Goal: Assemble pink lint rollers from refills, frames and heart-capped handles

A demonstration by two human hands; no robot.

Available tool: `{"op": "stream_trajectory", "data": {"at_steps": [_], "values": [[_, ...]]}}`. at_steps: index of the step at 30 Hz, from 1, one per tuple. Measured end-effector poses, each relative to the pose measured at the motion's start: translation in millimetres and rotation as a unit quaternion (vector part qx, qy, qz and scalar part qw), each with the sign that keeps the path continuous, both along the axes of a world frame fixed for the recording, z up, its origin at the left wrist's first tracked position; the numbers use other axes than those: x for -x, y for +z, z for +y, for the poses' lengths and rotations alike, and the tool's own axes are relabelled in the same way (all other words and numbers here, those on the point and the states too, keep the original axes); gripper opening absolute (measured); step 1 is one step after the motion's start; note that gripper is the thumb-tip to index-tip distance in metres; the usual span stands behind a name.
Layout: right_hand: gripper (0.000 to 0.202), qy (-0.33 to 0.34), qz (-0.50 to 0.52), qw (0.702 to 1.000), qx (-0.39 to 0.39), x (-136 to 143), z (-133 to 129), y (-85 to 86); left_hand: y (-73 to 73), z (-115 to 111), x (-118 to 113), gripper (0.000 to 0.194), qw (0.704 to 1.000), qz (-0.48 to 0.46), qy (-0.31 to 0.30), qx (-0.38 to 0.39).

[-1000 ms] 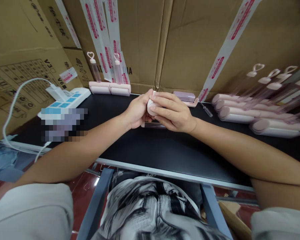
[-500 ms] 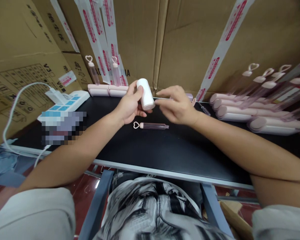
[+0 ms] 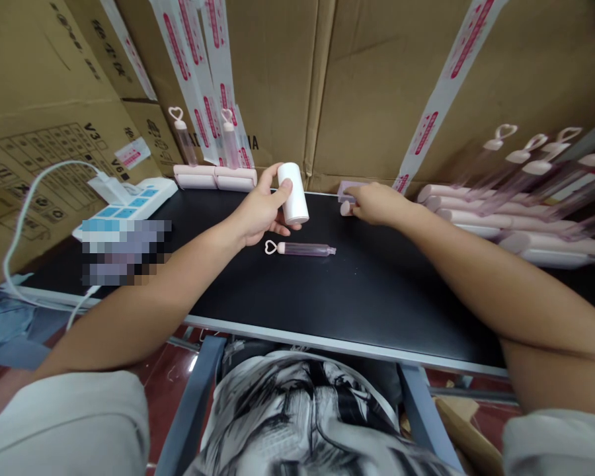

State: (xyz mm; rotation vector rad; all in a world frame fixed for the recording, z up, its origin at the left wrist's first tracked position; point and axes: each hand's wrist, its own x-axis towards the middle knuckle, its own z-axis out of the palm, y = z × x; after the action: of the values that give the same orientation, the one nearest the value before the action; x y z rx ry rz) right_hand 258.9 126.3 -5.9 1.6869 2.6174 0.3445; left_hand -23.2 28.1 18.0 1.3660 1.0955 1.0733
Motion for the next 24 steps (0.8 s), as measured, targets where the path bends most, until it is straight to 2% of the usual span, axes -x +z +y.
{"op": "stream_trajectory", "data": {"at_steps": [5,8,11,13,15,18,21,24], "values": [[0.027,0.012,-0.058,0.997,0.038,4.8,-2.9,9.3,-0.1,-0.5,-0.4,0.061,1.0,0.006,-0.005,-0.001],[0.021,-0.008,-0.056,0.997,0.061,5.3,-5.5,10.1,0.0,-1.5,-1.3,0.057,1.0,0.006,-0.004,0.001],[0.021,-0.006,0.022,0.999,0.05,6.2,-8.3,11.4,-0.4,-1.7,-1.2,0.058,1.0,0.005,-0.007,0.003],[0.023,0.003,0.151,0.988,0.006,9.3,-11.3,15.0,-1.4,-1.3,-1.1,0.059,1.0,0.003,-0.01,0.001],[0.028,0.006,0.326,0.945,-0.009,16.1,-16.7,20.6,-2.9,-0.9,-1.7,0.059,1.0,0.002,-0.008,-0.006],[0.029,-0.008,0.557,0.828,0.061,32.7,-30.9,29.4,-5.7,-1.4,-5.0,0.056,1.0,0.003,0.002,-0.024],[0.026,-0.006,0.682,0.718,0.137,51.0,-49.5,33.9,-8.8,-3.6,-10.0,0.056,0.999,0.004,-0.005,-0.038],[0.024,0.019,0.741,0.647,0.18,64.5,-66.3,33.8,-12.4,-6.1,-14.2,0.061,0.998,0.008,-0.022,-0.059]]}}
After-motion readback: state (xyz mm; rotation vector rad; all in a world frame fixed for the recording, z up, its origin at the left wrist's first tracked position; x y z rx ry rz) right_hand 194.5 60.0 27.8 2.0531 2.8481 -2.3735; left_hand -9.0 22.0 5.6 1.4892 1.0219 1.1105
